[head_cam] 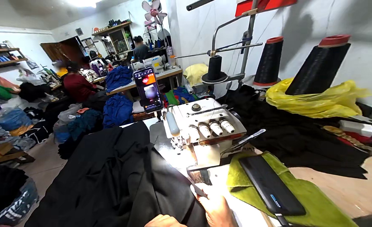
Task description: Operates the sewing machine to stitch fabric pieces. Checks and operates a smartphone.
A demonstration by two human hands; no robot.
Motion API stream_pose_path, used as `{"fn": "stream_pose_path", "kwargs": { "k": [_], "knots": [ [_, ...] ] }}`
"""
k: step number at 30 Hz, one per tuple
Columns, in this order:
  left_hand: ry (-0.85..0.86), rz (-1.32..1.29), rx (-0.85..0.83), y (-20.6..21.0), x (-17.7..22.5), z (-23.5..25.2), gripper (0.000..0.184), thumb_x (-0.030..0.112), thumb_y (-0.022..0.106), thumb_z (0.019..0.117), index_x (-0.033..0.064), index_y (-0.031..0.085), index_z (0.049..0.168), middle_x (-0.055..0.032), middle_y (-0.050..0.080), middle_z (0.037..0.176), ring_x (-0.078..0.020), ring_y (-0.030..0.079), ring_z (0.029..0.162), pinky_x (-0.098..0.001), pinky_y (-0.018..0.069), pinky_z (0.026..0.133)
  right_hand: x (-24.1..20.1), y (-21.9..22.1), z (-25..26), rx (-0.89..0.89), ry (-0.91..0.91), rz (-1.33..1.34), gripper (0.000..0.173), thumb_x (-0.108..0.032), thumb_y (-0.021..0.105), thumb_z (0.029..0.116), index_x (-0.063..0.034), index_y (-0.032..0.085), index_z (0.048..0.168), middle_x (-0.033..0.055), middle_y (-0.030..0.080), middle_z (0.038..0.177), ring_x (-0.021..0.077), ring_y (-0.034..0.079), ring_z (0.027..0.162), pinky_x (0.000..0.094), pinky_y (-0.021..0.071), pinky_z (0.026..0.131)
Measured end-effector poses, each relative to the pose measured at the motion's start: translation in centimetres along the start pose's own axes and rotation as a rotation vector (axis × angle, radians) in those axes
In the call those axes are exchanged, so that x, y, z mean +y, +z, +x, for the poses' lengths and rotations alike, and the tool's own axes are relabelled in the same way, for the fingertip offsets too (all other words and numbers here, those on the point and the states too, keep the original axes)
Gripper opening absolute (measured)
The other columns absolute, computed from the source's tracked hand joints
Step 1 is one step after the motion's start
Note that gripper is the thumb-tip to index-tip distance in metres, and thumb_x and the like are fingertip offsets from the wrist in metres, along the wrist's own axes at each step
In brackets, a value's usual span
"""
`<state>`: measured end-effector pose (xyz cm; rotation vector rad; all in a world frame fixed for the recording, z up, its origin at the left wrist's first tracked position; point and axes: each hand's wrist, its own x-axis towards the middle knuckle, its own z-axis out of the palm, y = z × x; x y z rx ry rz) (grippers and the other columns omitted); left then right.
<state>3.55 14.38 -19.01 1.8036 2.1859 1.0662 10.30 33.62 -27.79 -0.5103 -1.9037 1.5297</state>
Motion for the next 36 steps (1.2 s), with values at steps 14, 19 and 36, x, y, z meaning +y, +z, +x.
{"fn": "stream_pose_path", "kwargs": {
  "k": [14,19,36],
  "knots": [
    [-0.214,-0.123,0.169,2.4,-3.1,-0.3,0.013,0.006,0.067,0.0962,-0.0021,0.076,0.100,-0.0105,0.077,0.096,-0.0104,0.074,0.091,-0.0253,0.0584,0.088,-0.4,0.0,-0.2,0.019,0.047,0.100,0.016,-0.001,0.067,0.0873,-0.0026,0.074,0.101,-0.0006,0.075,0.089,-0.0009,0.069,0.084,0.0203,0.0573,0.081],
    [-0.328,-0.197,0.136,2.6,-4.2,-0.5,0.016,0.011,0.066,0.0977,-0.0015,0.077,0.100,-0.0091,0.077,0.097,-0.0093,0.073,0.091,-0.0282,0.0586,0.089,-0.4,-0.1,-0.3,0.003,0.046,0.065,0.016,0.000,0.067,0.0872,-0.0020,0.074,0.102,0.0011,0.074,0.090,0.0013,0.069,0.085,0.0224,0.0573,0.081],
    [-0.357,-0.344,0.182,2.9,-5.0,-0.9,0.016,0.008,0.065,0.0979,-0.0028,0.076,0.101,-0.0088,0.077,0.098,-0.0074,0.073,0.093,-0.0275,0.0588,0.089,-0.7,-0.2,-0.5,0.000,0.041,0.026,0.018,0.003,0.066,0.0862,0.0006,0.074,0.102,0.0045,0.075,0.093,0.0035,0.069,0.089,0.0241,0.0572,0.084]
  ]
}}
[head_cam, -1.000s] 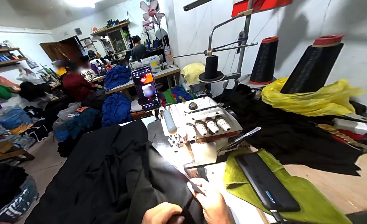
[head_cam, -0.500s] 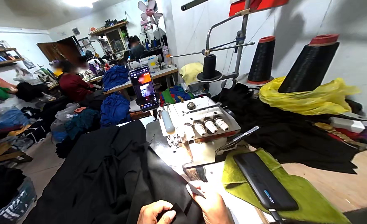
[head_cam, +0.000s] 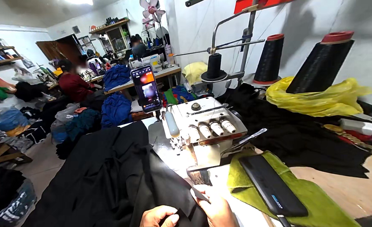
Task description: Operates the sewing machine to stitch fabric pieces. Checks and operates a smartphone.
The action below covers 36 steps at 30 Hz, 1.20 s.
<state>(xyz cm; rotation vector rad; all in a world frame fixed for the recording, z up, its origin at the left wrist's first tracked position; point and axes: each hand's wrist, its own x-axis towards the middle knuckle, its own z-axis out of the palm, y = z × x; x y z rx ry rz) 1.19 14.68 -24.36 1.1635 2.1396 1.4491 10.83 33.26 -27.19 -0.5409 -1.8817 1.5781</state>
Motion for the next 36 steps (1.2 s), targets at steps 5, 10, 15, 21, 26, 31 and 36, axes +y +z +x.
{"fn": "stream_pose_path", "kwargs": {
  "k": [5,10,15,21,26,31,36],
  "knots": [
    [0.019,0.016,-0.002,0.07,-0.12,0.04,0.015,0.008,0.066,0.0975,-0.0028,0.076,0.100,-0.0089,0.077,0.098,-0.0079,0.073,0.093,-0.0274,0.0586,0.089,-0.01,0.02,0.03,0.001,0.002,-0.004,0.018,0.003,0.067,0.0858,-0.0003,0.074,0.101,0.0029,0.075,0.093,0.0021,0.069,0.089,0.0230,0.0572,0.084],
    [0.028,0.034,0.003,0.12,-0.10,-0.03,0.016,0.009,0.066,0.0974,-0.0032,0.076,0.101,-0.0095,0.077,0.099,-0.0082,0.073,0.094,-0.0273,0.0582,0.090,-0.04,-0.05,-0.01,-0.006,0.007,-0.018,0.016,0.001,0.066,0.0872,-0.0002,0.074,0.102,0.0031,0.075,0.092,0.0033,0.069,0.088,0.0244,0.0573,0.083],
    [0.034,0.029,0.002,0.15,-0.17,-0.09,0.016,0.009,0.066,0.0977,-0.0034,0.076,0.101,-0.0100,0.077,0.099,-0.0086,0.073,0.094,-0.0277,0.0584,0.090,-0.04,-0.01,-0.01,-0.006,-0.001,-0.004,0.016,0.002,0.066,0.0877,0.0006,0.074,0.102,0.0046,0.074,0.094,0.0038,0.069,0.090,0.0241,0.0568,0.085],
    [0.032,0.044,0.006,0.20,-0.12,-0.10,0.017,0.009,0.066,0.0975,-0.0035,0.076,0.101,-0.0105,0.077,0.098,-0.0090,0.073,0.093,-0.0282,0.0586,0.090,0.08,-0.05,0.02,-0.013,0.005,0.000,0.017,0.002,0.066,0.0872,0.0017,0.074,0.102,0.0050,0.074,0.094,0.0049,0.069,0.089,0.0257,0.0572,0.085],
    [0.031,0.053,0.007,0.24,-0.14,-0.07,0.016,0.009,0.066,0.0975,-0.0031,0.077,0.101,-0.0102,0.077,0.099,-0.0089,0.073,0.094,-0.0280,0.0585,0.090,0.16,-0.04,-0.01,-0.005,-0.002,-0.002,0.016,0.002,0.066,0.0872,0.0013,0.074,0.101,0.0049,0.074,0.093,0.0039,0.069,0.089,0.0248,0.0573,0.084],
    [0.031,0.068,0.005,0.25,-0.12,-0.08,0.016,0.009,0.067,0.0974,-0.0023,0.077,0.100,-0.0093,0.077,0.098,-0.0084,0.073,0.093,-0.0271,0.0584,0.090,0.00,-0.06,-0.08,-0.005,0.019,0.014,0.019,0.003,0.065,0.0863,-0.0001,0.074,0.102,0.0032,0.075,0.093,0.0027,0.069,0.088,0.0233,0.0571,0.084],
    [0.028,0.077,0.006,0.27,0.02,-0.05,0.016,0.009,0.067,0.0971,-0.0026,0.077,0.100,-0.0097,0.077,0.098,-0.0084,0.073,0.093,-0.0267,0.0582,0.090,0.03,-0.06,-0.02,-0.001,0.020,0.024,0.019,0.003,0.065,0.0862,-0.0010,0.074,0.102,0.0019,0.075,0.093,0.0018,0.069,0.088,0.0221,0.0573,0.083]
  ]
}}
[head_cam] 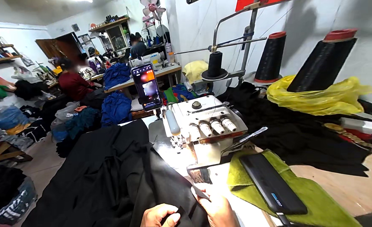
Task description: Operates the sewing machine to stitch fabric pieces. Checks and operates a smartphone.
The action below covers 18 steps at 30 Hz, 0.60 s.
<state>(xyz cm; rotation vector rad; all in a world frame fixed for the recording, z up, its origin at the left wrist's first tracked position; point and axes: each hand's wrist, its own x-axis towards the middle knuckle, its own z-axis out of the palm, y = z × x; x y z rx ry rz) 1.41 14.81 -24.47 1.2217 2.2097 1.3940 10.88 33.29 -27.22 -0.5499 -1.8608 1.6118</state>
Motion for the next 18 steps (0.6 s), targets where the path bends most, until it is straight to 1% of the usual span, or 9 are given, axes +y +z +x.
{"fn": "stream_pose_path", "kwargs": {
  "k": [6,12,16,18],
  "knots": [
    [0.009,-0.001,-0.001,0.02,-0.07,0.02,0.016,0.009,0.067,0.0971,-0.0022,0.077,0.100,-0.0094,0.077,0.098,-0.0079,0.073,0.093,-0.0262,0.0582,0.090,0.06,0.03,0.00,0.003,-0.004,-0.008,0.016,0.001,0.067,0.0871,-0.0012,0.074,0.101,0.0025,0.075,0.092,0.0014,0.069,0.087,0.0218,0.0571,0.083],
    [0.009,0.007,0.002,0.06,-0.12,0.01,0.016,0.010,0.067,0.0973,-0.0021,0.077,0.100,-0.0095,0.077,0.098,-0.0081,0.073,0.093,-0.0265,0.0582,0.090,-0.04,0.03,-0.02,-0.002,0.001,-0.008,0.017,0.001,0.066,0.0877,-0.0013,0.074,0.102,0.0016,0.075,0.092,0.0005,0.069,0.087,0.0209,0.0567,0.083],
    [0.013,0.011,0.005,0.07,-0.05,-0.01,0.016,0.010,0.067,0.0972,-0.0025,0.077,0.100,-0.0102,0.077,0.098,-0.0095,0.073,0.093,-0.0281,0.0584,0.090,-0.19,0.00,-0.08,-0.003,0.002,-0.013,0.019,0.003,0.064,0.0867,0.0001,0.074,0.103,0.0029,0.074,0.093,0.0029,0.069,0.088,0.0243,0.0573,0.083],
    [0.015,0.014,0.005,0.08,-0.12,-0.02,0.017,0.010,0.067,0.0973,-0.0023,0.077,0.100,-0.0099,0.077,0.098,-0.0095,0.073,0.093,-0.0281,0.0585,0.090,-0.24,0.02,-0.06,-0.002,0.002,-0.014,0.019,0.003,0.064,0.0866,-0.0001,0.074,0.102,0.0029,0.074,0.092,0.0027,0.069,0.087,0.0239,0.0572,0.082]
  ]
}}
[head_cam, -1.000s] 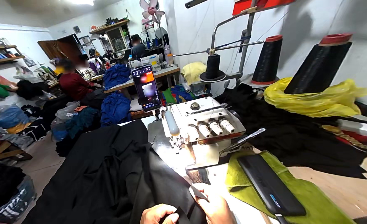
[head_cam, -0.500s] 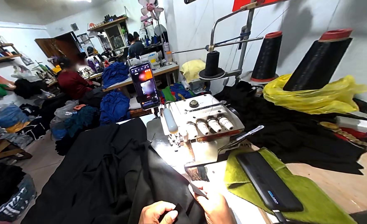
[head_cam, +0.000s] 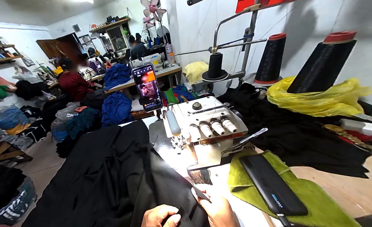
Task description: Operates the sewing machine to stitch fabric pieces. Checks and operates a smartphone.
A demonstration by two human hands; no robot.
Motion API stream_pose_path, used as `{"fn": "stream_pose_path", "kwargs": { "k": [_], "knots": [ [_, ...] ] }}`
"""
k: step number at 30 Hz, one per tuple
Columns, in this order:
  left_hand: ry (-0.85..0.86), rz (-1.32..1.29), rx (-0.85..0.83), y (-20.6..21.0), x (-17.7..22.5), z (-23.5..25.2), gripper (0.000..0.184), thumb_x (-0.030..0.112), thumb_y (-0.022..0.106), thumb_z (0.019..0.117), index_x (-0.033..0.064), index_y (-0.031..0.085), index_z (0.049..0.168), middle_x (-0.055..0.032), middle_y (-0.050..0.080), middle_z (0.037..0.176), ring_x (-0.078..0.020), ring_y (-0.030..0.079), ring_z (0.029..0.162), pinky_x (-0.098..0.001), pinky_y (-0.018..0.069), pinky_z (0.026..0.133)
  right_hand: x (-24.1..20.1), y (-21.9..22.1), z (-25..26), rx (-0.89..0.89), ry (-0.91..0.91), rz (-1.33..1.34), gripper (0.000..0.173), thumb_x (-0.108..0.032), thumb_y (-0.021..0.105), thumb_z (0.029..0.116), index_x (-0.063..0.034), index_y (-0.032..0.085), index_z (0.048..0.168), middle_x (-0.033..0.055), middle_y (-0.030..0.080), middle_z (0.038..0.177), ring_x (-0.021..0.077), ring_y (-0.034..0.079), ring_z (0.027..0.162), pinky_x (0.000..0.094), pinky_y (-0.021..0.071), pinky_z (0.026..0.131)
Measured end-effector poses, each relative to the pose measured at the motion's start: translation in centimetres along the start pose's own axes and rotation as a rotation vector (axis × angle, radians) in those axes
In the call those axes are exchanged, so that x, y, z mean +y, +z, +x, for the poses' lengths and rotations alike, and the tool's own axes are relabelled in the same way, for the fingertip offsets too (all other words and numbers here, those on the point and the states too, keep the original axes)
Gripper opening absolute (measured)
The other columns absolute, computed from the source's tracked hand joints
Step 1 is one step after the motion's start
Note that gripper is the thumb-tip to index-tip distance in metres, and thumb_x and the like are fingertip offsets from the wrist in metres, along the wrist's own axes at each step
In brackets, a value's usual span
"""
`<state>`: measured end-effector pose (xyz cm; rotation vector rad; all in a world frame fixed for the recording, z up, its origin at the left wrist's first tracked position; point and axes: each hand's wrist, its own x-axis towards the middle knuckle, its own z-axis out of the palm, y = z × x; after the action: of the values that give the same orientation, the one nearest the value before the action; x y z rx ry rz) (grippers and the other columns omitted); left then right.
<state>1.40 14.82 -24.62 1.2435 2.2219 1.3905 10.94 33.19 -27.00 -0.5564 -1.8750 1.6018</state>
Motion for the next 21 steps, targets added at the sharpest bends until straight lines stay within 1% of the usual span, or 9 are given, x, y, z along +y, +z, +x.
{"fn": "stream_pose_path", "kwargs": {
  "k": [7,19,21],
  "knots": [
    [0.010,0.000,0.001,0.05,-0.04,-0.01,0.016,0.010,0.066,0.0975,-0.0023,0.077,0.100,-0.0098,0.077,0.098,-0.0093,0.073,0.093,-0.0275,0.0584,0.090,0.09,0.02,0.03,0.000,0.006,-0.001,0.018,0.003,0.065,0.0863,0.0003,0.074,0.102,0.0038,0.074,0.092,0.0028,0.069,0.088,0.0238,0.0571,0.083],
    [0.001,0.011,-0.002,0.07,0.03,-0.04,0.016,0.010,0.066,0.0975,-0.0020,0.077,0.100,-0.0099,0.077,0.098,-0.0095,0.073,0.094,-0.0280,0.0583,0.090,0.23,0.09,0.04,-0.002,-0.010,0.003,0.017,0.001,0.065,0.0881,-0.0003,0.074,0.102,0.0025,0.074,0.093,0.0015,0.068,0.088,0.0217,0.0565,0.083],
    [0.000,0.011,-0.002,0.12,0.02,-0.08,0.017,0.010,0.066,0.0977,-0.0022,0.077,0.101,-0.0099,0.077,0.098,-0.0095,0.073,0.093,-0.0281,0.0584,0.090,0.22,0.11,0.03,0.004,-0.012,0.004,0.017,0.002,0.066,0.0874,-0.0004,0.074,0.102,0.0022,0.074,0.092,0.0010,0.068,0.088,0.0212,0.0564,0.083]
  ]
}}
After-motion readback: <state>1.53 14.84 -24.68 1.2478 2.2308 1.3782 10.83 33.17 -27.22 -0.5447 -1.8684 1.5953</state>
